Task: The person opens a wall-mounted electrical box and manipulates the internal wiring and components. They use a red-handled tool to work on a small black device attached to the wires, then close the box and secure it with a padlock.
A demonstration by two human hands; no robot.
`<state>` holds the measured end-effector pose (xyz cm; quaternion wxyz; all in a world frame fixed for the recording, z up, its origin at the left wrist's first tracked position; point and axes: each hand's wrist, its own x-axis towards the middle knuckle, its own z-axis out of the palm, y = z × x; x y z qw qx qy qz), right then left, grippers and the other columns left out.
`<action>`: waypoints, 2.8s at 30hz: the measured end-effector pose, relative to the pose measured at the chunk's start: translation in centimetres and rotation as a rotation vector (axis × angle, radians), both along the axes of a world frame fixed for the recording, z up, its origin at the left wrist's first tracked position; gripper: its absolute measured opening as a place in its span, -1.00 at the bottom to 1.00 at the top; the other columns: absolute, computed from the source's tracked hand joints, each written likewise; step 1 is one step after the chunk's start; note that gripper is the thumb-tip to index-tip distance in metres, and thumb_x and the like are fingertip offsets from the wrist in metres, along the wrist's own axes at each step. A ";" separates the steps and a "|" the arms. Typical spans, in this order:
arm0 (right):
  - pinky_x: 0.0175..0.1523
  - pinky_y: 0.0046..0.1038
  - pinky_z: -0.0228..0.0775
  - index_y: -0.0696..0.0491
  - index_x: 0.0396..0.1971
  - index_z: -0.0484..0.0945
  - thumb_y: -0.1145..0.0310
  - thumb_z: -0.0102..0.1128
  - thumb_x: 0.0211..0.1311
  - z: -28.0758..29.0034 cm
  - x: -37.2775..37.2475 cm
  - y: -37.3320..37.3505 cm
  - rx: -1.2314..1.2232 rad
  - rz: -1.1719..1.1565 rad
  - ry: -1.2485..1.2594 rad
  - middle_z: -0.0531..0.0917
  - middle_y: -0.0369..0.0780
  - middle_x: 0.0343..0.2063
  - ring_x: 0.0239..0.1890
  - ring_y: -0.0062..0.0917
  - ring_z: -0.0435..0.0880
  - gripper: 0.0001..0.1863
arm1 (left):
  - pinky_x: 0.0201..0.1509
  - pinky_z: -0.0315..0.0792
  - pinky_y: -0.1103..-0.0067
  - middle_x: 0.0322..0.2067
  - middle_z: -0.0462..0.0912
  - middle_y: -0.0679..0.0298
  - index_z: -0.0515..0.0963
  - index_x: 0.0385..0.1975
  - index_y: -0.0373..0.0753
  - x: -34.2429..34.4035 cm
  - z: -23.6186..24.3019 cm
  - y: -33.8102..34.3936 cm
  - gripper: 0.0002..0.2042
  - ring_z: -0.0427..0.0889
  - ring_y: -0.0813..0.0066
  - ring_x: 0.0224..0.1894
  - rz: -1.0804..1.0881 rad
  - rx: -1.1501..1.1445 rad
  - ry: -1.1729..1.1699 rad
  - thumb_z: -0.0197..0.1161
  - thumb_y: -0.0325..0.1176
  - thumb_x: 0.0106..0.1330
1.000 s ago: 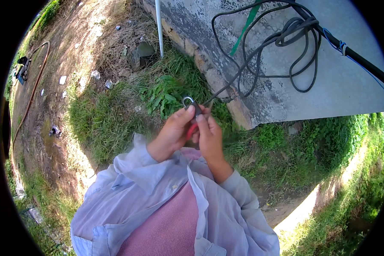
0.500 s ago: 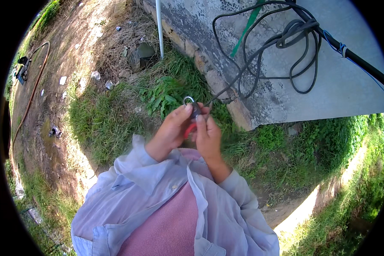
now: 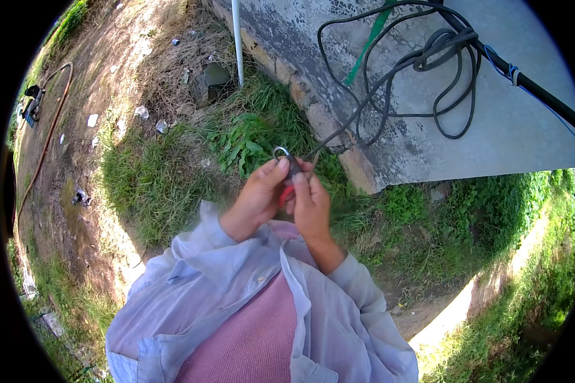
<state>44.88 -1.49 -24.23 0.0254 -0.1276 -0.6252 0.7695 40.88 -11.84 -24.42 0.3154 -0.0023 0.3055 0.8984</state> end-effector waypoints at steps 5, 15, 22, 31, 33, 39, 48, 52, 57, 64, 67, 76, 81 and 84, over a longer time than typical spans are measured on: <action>-0.71 -0.74 0.05 0.13 -0.39 0.46 0.26 -0.12 0.30 -0.2 -0.1 -0.3 -0.117 -0.050 -0.039 0.46 -0.38 -0.66 -0.78 -0.80 0.27 -0.74 | -0.70 0.42 0.64 -0.32 0.56 0.22 0.43 -0.24 -0.29 -0.1 0.1 0.0 -0.71 0.53 0.55 -0.58 0.018 0.021 -0.038 -0.01 -0.16 0.31; -0.71 -0.67 0.09 0.10 -0.50 0.43 0.22 -0.10 0.27 -0.7 0.0 0.2 -0.433 0.029 -0.164 0.43 -0.33 -0.72 -0.83 -0.73 0.24 -0.72 | -0.67 0.45 0.62 -0.41 0.53 0.18 0.40 -0.17 -0.32 0.1 0.7 -0.4 -0.64 0.50 0.45 -0.70 0.006 0.025 -0.044 0.04 -0.11 0.27; -0.64 -0.61 0.18 0.08 -0.49 0.41 0.20 -0.12 0.27 -0.1 0.2 0.2 -0.711 0.082 -0.265 0.39 -0.32 -0.76 -0.85 -0.70 0.22 -0.72 | -0.69 0.44 0.61 -0.51 0.47 0.24 0.37 -0.11 -0.35 0.1 0.4 -0.8 -0.61 0.48 0.47 -0.70 -0.025 0.063 -0.026 0.07 -0.13 0.26; -0.59 -0.55 0.28 0.09 -0.48 0.38 0.18 -0.11 0.28 0.0 0.2 0.2 -0.490 0.058 -0.159 0.39 -0.29 -0.75 -0.82 -0.69 0.24 -0.71 | -0.57 0.48 0.63 -0.37 0.53 0.21 0.37 -0.10 -0.34 -0.1 1.1 -1.1 -0.69 0.51 0.53 -0.63 -0.047 0.003 0.071 0.07 -0.26 0.27; -0.59 -0.55 0.28 0.09 -0.49 0.37 0.18 -0.11 0.28 -0.3 0.2 0.2 -0.486 0.051 -0.162 0.40 -0.29 -0.75 -0.82 -0.69 0.24 -0.71 | -0.55 0.49 0.64 -0.35 0.53 0.19 0.37 -0.08 -0.34 -0.1 1.0 -1.2 -0.70 0.53 0.53 -0.59 -0.053 -0.045 0.082 0.07 -0.29 0.27; -0.61 -0.58 0.21 0.07 -0.49 0.39 0.18 -0.10 0.28 -0.3 0.3 0.1 -0.565 0.059 -0.168 0.39 -0.32 -0.73 -0.82 -0.70 0.23 -0.72 | -0.55 0.50 0.64 -0.39 0.54 0.19 0.36 -0.07 -0.36 -0.3 1.0 -1.4 -0.69 0.56 0.48 -0.60 -0.094 -0.040 0.105 0.04 -0.30 0.28; -0.60 -0.57 0.22 0.03 -0.52 0.40 0.15 -0.07 0.25 -0.2 0.4 1.0 -0.912 0.196 -0.278 0.40 -0.34 -0.74 -0.82 -0.69 0.24 -0.72 | -0.63 0.45 0.61 -0.57 0.46 0.27 0.32 -0.01 -0.37 -0.5 0.6 -1.5 -0.66 0.46 0.51 -0.70 -0.107 -0.048 0.150 0.02 -0.30 0.29; -0.60 -0.56 0.23 0.05 -0.52 0.39 0.14 -0.06 0.24 -0.1 0.2 0.7 -0.849 0.149 -0.301 0.40 -0.33 -0.73 -0.82 -0.69 0.24 -0.71 | -0.51 0.43 0.62 -0.53 0.48 0.29 0.35 -0.03 -0.36 -0.9 0.2 -1.8 -0.67 0.47 0.55 -0.60 -0.109 -0.067 0.193 0.05 -0.32 0.28; -0.58 -0.59 0.15 0.02 -0.47 0.36 0.19 -0.19 0.29 -0.5 -0.1 1.0 -0.826 0.147 -0.346 0.35 -0.39 -0.70 -0.83 -0.78 0.14 -0.74 | -0.27 0.37 0.63 -0.42 0.51 0.30 0.41 -0.09 -0.33 -1.0 0.1 -1.6 -0.72 0.46 0.58 -0.40 0.028 -0.302 0.327 0.04 -0.31 0.29; -0.54 -0.50 0.26 0.06 -0.51 0.39 0.13 -0.03 0.22 -1.8 -0.4 1.1 -0.948 0.185 -0.343 0.39 -0.32 -0.73 -0.82 -0.67 0.22 -0.71 | -0.17 0.37 0.60 -0.36 0.53 0.28 0.45 -0.15 -0.33 -1.1 -0.5 -1.0 -0.72 0.48 0.55 -0.31 0.187 -0.251 0.130 -0.05 -0.25 0.34; -0.56 -0.51 0.25 0.06 -0.50 0.39 0.13 -0.04 0.23 -1.8 -0.3 1.1 -0.925 0.174 -0.324 0.40 -0.31 -0.72 -0.82 -0.67 0.23 -0.71 | -0.11 0.38 0.59 -0.30 0.53 0.25 0.45 -0.15 -0.34 -1.1 -0.5 -0.8 -0.71 0.49 0.55 -0.23 0.210 -0.207 0.114 -0.06 -0.24 0.35; -0.59 -0.57 0.22 0.07 -0.47 0.36 0.17 -0.14 0.29 -0.9 -0.3 0.8 -0.536 0.068 -0.208 0.40 -0.30 -0.69 -0.81 -0.69 0.24 -0.72 | -0.05 0.38 0.46 -0.17 0.52 0.14 0.38 -0.06 -0.32 -1.8 -0.2 -0.9 -0.64 0.50 0.36 -0.12 0.066 -0.051 0.040 -0.04 -0.16 0.32; -0.57 -0.58 0.23 0.08 -0.45 0.35 0.17 -0.15 0.30 -0.5 -0.3 0.6 -0.414 0.008 -0.162 0.39 -0.31 -0.70 -0.80 -0.70 0.23 -0.72 | -0.01 0.36 0.40 -0.08 0.46 0.13 0.30 0.03 -0.31 -1.5 -0.1 -0.6 -0.57 0.45 0.34 -0.04 0.026 -0.019 0.110 -0.08 -0.09 0.33; -0.58 -0.61 0.21 0.08 -0.44 0.35 0.18 -0.15 0.30 -0.2 -0.4 0.5 -0.337 -0.017 -0.113 0.39 -0.31 -0.71 -0.79 -0.72 0.24 -0.73 | -0.02 0.36 0.40 -0.06 0.45 0.16 0.31 0.02 -0.29 -1.3 -0.1 -0.7 -0.58 0.44 0.35 -0.04 0.024 -0.013 0.075 -0.06 -0.10 0.32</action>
